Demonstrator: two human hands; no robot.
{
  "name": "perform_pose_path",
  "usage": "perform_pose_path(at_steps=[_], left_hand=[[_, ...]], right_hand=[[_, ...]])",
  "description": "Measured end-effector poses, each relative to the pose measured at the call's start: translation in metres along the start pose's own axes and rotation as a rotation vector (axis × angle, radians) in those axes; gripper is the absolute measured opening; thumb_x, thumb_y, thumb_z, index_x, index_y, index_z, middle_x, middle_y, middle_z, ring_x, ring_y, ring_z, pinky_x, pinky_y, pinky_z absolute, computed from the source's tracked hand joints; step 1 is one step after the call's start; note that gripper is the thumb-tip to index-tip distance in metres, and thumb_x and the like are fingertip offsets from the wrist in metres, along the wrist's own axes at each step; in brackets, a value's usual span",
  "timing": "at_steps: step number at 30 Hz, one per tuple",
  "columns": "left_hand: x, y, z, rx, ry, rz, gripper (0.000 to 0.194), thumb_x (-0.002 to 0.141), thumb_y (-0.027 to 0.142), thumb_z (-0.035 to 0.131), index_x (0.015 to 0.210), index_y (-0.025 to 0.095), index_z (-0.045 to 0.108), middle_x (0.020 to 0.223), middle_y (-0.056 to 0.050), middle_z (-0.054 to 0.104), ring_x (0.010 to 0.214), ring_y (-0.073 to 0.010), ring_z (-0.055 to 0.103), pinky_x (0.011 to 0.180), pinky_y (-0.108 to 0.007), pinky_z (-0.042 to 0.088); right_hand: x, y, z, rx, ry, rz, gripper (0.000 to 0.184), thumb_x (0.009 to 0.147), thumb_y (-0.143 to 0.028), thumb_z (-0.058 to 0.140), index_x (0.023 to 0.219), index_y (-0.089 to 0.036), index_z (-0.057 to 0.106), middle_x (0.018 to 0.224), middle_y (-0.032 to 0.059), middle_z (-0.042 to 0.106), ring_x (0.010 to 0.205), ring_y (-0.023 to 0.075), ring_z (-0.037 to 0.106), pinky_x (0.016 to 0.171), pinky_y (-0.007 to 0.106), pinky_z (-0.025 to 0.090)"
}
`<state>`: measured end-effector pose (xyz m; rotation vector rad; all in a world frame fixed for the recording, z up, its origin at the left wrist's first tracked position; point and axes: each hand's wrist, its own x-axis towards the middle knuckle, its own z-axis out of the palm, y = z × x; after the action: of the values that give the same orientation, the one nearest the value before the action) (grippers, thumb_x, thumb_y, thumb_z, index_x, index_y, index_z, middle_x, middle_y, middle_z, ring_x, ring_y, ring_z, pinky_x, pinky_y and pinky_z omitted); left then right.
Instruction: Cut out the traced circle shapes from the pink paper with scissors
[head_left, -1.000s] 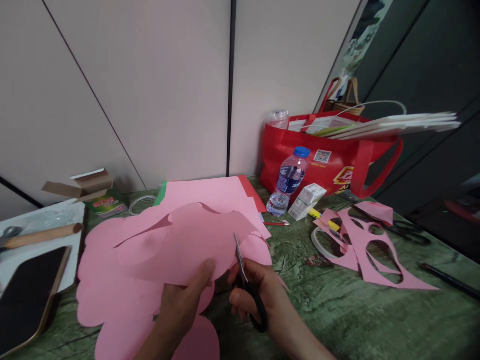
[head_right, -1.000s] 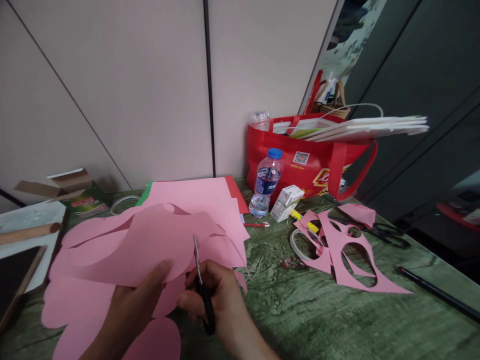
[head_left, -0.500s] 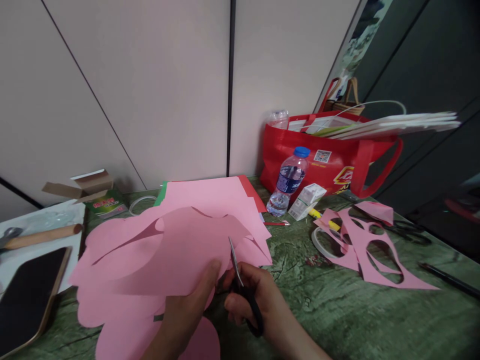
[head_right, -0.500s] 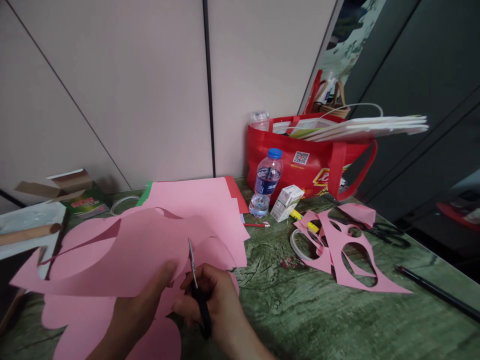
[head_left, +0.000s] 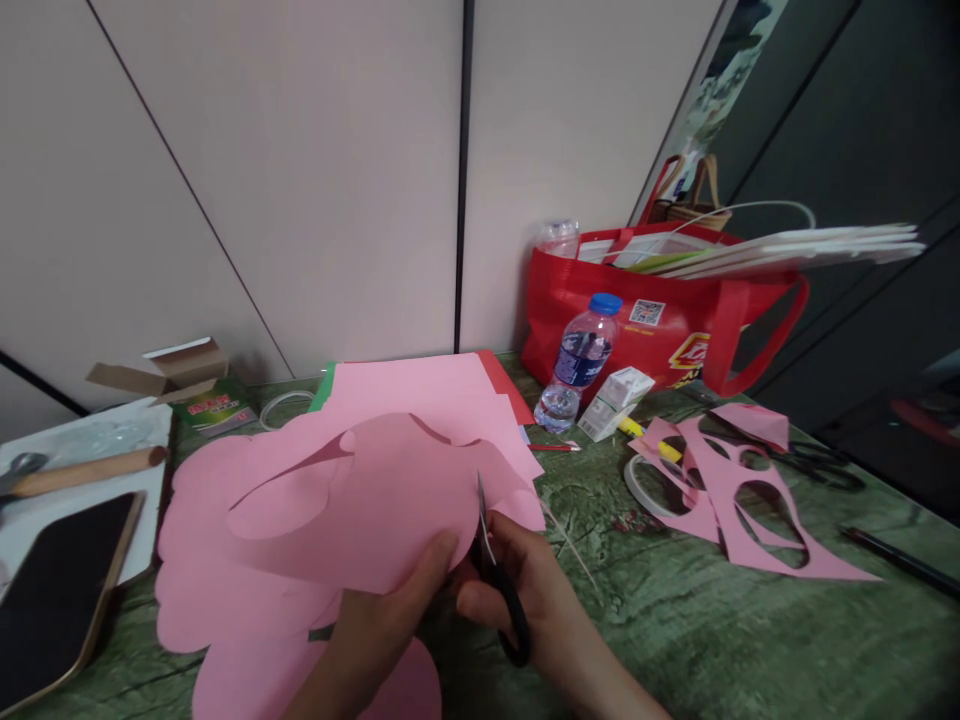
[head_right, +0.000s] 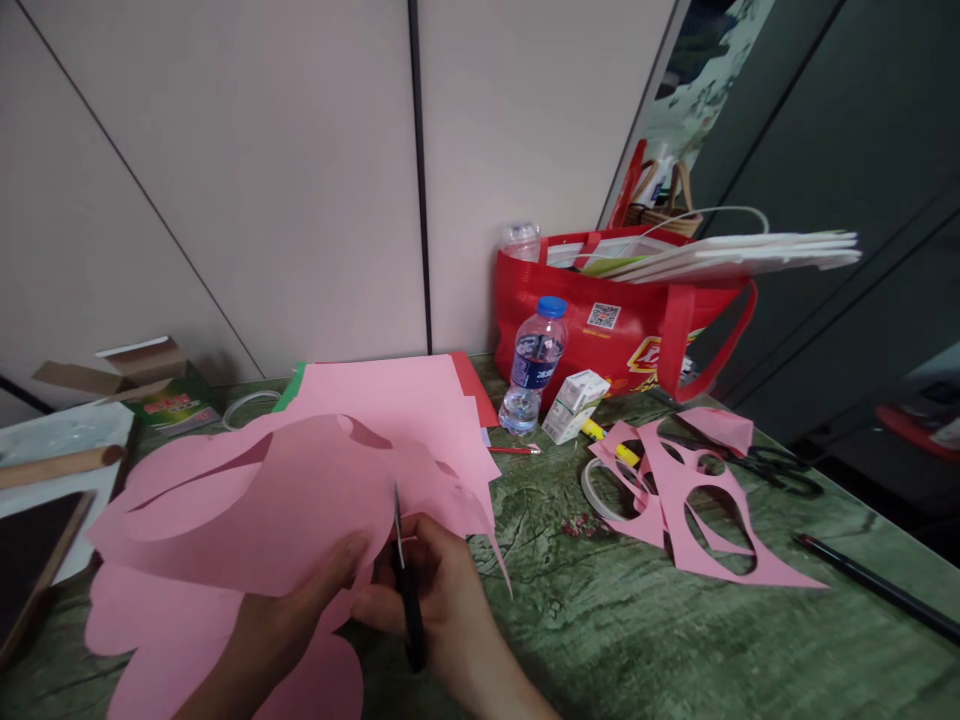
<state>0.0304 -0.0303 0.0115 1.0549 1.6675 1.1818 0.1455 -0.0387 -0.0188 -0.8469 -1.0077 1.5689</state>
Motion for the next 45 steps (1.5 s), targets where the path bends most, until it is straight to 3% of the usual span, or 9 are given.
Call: perform_pose_path(at_steps=[5,10,17,25,32,40,45], left_hand=[[0.0029,-0.0024,-0.0018,0.025,0.0,0.0,0.015,0.059,0.033,0.065,0.058,0.022,0.054,0.067,-0.006,0.067,0.085,-0.0257,0.064,0.078,-0.036,0.051],[0.0049,-0.0044,-0.0025,0.028,-0.007,0.026,0.015,0.058,0.034,0.065,0.056,0.022,0.055,0.062,-0.005,0.064,0.083,-0.0268,0.064,0.079,-0.038,0.05],[0.0019,-0.0002,-0.0008,-0.025,-0.01,0.041,0.013,0.059,0.032,0.063,0.056,0.022,0.055,0.067,-0.004,0.066,0.079,-0.0252,0.065,0.073,-0.034,0.053],[0.0035,-0.0012,-0.0023,-0.037,-0.03,0.031,0.015,0.057,0.031,0.065,0.057,0.021,0.054,0.069,-0.007,0.067,0.078,-0.0259,0.065,0.074,-0.036,0.052],[0.0029,-0.0003,-0.0013,-0.002,0.021,0.003,0.015,0.057,0.031,0.065,0.063,0.021,0.055,0.076,-0.008,0.068,0.083,-0.0263,0.064,0.077,-0.038,0.051],[0.0026,-0.0016,-0.001,-0.06,0.018,0.014,0.014,0.055,0.032,0.066,0.061,0.024,0.056,0.071,-0.003,0.068,0.079,-0.0252,0.064,0.075,-0.035,0.052],[0.005,-0.0038,-0.004,-0.005,-0.011,0.051,0.016,0.057,0.034,0.065,0.053,0.023,0.054,0.058,-0.001,0.062,0.075,-0.0256,0.064,0.07,-0.035,0.053]], right_hand=[[0.0008,-0.0007,-0.0004,-0.006,-0.005,0.002,0.038,0.052,-0.035,0.081,0.071,-0.017,0.053,0.056,-0.0072,0.044,0.048,0.0073,0.034,0.044,0.018,0.028],[0.0005,0.0005,-0.0013,-0.051,-0.002,-0.001,0.042,0.052,-0.044,0.079,0.071,-0.018,0.051,0.056,-0.0071,0.042,0.048,0.0082,0.033,0.043,0.019,0.029],[-0.0016,0.0,-0.0015,-0.06,-0.019,0.003,0.047,0.051,-0.047,0.079,0.077,-0.017,0.053,0.059,-0.0053,0.045,0.05,0.0089,0.036,0.046,0.021,0.03],[-0.0004,-0.0005,-0.0021,-0.068,-0.008,0.008,0.046,0.051,-0.047,0.079,0.075,-0.017,0.054,0.058,-0.006,0.045,0.049,0.0084,0.036,0.045,0.019,0.029],[-0.0014,-0.0002,-0.0018,-0.07,0.004,0.019,0.048,0.048,-0.046,0.081,0.073,-0.016,0.053,0.057,-0.0057,0.046,0.049,0.0082,0.036,0.044,0.019,0.03],[-0.0007,-0.0036,-0.0009,-0.113,0.015,0.043,0.048,0.046,-0.046,0.08,0.074,-0.018,0.054,0.055,-0.0065,0.043,0.047,0.0084,0.034,0.042,0.019,0.028],[-0.0004,-0.0017,-0.0017,-0.119,0.013,0.023,0.045,0.049,-0.045,0.079,0.073,-0.018,0.053,0.053,-0.0075,0.04,0.046,0.0083,0.033,0.042,0.02,0.028]])
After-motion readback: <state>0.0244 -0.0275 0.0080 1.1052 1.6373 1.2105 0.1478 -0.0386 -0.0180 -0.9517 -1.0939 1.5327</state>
